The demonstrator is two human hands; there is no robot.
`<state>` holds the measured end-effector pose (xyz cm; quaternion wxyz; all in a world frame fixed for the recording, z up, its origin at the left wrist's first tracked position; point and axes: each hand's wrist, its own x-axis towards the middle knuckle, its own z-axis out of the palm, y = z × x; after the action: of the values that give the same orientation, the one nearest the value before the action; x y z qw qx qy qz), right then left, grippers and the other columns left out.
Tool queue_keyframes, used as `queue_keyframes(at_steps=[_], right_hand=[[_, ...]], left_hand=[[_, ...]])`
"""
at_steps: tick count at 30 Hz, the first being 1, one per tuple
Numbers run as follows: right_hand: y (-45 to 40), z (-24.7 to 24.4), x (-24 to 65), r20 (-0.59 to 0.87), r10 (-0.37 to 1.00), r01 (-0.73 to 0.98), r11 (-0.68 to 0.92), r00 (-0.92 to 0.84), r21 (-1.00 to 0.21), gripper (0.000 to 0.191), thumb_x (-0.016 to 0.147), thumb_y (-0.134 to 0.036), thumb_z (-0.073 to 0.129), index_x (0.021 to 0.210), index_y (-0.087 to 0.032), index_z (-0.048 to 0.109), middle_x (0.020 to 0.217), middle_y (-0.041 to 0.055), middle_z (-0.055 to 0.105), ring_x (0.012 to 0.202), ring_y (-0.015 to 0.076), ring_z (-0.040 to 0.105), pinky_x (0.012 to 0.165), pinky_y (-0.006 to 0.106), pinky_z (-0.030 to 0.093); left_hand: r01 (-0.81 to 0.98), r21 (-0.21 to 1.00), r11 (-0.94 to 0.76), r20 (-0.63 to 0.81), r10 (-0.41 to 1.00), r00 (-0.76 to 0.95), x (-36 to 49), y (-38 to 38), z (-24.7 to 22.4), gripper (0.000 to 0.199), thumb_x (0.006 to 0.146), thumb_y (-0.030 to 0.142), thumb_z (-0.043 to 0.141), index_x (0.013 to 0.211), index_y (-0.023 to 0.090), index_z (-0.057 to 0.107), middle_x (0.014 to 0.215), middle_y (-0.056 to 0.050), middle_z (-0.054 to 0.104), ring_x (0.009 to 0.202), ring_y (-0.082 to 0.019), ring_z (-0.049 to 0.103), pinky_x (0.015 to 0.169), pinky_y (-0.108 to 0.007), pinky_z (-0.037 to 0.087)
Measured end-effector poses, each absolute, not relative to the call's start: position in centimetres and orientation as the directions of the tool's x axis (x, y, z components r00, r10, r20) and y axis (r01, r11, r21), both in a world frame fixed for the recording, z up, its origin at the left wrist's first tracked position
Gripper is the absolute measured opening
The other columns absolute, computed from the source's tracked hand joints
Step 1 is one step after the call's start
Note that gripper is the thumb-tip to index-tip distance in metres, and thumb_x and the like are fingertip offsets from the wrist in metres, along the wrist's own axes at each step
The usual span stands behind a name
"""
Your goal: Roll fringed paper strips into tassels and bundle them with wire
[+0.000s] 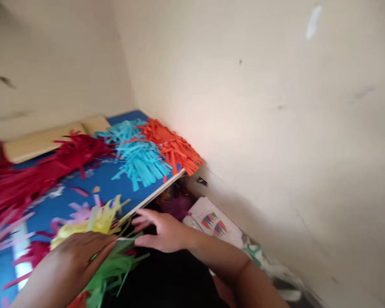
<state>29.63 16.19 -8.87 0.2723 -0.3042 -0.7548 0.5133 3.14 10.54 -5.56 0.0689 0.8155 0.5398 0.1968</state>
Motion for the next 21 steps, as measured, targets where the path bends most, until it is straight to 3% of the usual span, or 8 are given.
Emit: queue_keyframes(at_steps=[2, 4, 6, 11, 13, 15, 18, 21], right_hand=[[17.1, -5.1, 25.8, 0.009, 0.502, 0.169, 0.309, -0.865, -0.936, 0.053, 0.083, -0.036, 0.074, 0.132, -0.024, 0.059, 0.098, 0.001, 0.073, 0.078, 0.0141, 0.066, 0.072, 0.021, 0.049], [18.2, -2.0, 23.5, 0.0, 0.472, 0.235, 0.44, -0.881, -0.867, 0.024, 0.084, -0.031, 0.074, 0.105, -0.021, 0.073, 0.086, -0.0006, 0.073, 0.073, 0.0124, 0.064, 0.066, 0.019, 0.044], [19.6, 1.0, 22.4, 0.139, 0.505, 0.231, 0.6, -0.852, -0.766, 0.009, 0.087, -0.026, 0.071, 0.083, -0.019, 0.076, 0.081, -0.0009, 0.072, 0.075, 0.012, 0.064, 0.066, 0.019, 0.041], [23.3, 10.7, 23.6, 0.533, 0.446, 0.102, 0.826, -0.719, -0.554, 0.018, 0.093, -0.028, 0.063, 0.083, -0.018, 0.074, 0.078, -0.0029, 0.069, 0.072, 0.0088, 0.061, 0.07, 0.02, 0.042], [24.7, 14.7, 25.6, 0.667, 0.459, 0.181, 0.877, -0.586, -0.445, 0.023, 0.095, -0.032, 0.058, 0.087, -0.016, 0.074, 0.076, -0.0033, 0.068, 0.069, 0.0079, 0.06, 0.069, 0.021, 0.043], [26.2, 18.0, 28.4, 0.795, 0.437, 0.371, 0.882, -0.421, -0.289, 0.034, 0.097, -0.038, 0.053, 0.089, -0.013, 0.074, 0.079, -0.0012, 0.069, 0.072, 0.0087, 0.061, 0.071, 0.023, 0.043], [28.6, 21.1, 33.8, 0.902, 0.384, 0.753, 0.648, -0.197, -0.111, 0.055, 0.094, -0.052, 0.047, 0.091, -0.004, 0.074, 0.087, 0.0083, 0.072, 0.084, 0.0153, 0.064, 0.072, 0.033, 0.04], [31.1, 23.1, 39.7, 0.868, 0.475, 0.977, 0.07, 0.144, -0.201, 0.082, 0.09, -0.068, 0.035, 0.087, 0.005, 0.073, 0.088, 0.0251, 0.072, 0.094, 0.0308, 0.068, 0.066, 0.045, 0.033]], left_hand=[[0.867, 0.278, -0.413, 0.233, 0.905, 0.356, 3.2, 10.3, -2.8, 0.037, 0.089, 0.057, 0.047, 0.089, 0.036, 0.077, 0.085, 0.002, 0.079, 0.077, -0.02, 0.073, 0.072, -0.032, 0.058], [0.885, 0.275, -0.376, 0.23, 0.919, 0.32, 2.7, 9.6, -0.8, 0.037, 0.091, 0.055, 0.046, 0.09, 0.033, 0.076, 0.086, 0.001, 0.078, 0.079, -0.019, 0.073, 0.074, -0.029, 0.057], [0.898, 0.295, -0.326, 0.234, 0.936, 0.263, 1.7, 8.8, 0.4, 0.037, 0.092, 0.054, 0.046, 0.091, 0.032, 0.076, 0.087, 0.001, 0.078, 0.08, -0.017, 0.072, 0.075, -0.026, 0.056], [0.921, 0.265, -0.287, 0.337, 0.922, 0.19, -1.5, 7.3, 0.4, 0.033, 0.092, 0.05, 0.048, 0.089, 0.03, 0.074, 0.089, 0.001, 0.077, 0.082, -0.018, 0.071, 0.074, -0.025, 0.056], [0.927, 0.24, -0.29, 0.356, 0.914, 0.193, -2.9, 7.2, -0.4, 0.029, 0.091, 0.048, 0.049, 0.09, 0.031, 0.073, 0.089, 0.001, 0.077, 0.082, -0.019, 0.071, 0.076, -0.027, 0.055], [0.928, 0.238, -0.286, 0.351, 0.917, 0.192, -3.9, 7.2, -1.2, 0.027, 0.091, 0.046, 0.05, 0.091, 0.032, 0.073, 0.09, 0.002, 0.076, 0.083, -0.019, 0.071, 0.078, -0.027, 0.054], [0.923, 0.28, -0.264, 0.318, 0.933, 0.17, -4.4, 7.1, -2.0, 0.024, 0.09, 0.044, 0.052, 0.09, 0.033, 0.073, 0.09, 0.003, 0.077, 0.084, -0.018, 0.071, 0.078, -0.026, 0.053], [0.911, 0.316, -0.266, 0.25, 0.949, 0.191, -3.8, 7.1, -1.9, 0.029, 0.091, 0.044, 0.05, 0.089, 0.03, 0.075, 0.089, 0.0, 0.077, 0.084, -0.019, 0.07, 0.078, -0.027, 0.051]])
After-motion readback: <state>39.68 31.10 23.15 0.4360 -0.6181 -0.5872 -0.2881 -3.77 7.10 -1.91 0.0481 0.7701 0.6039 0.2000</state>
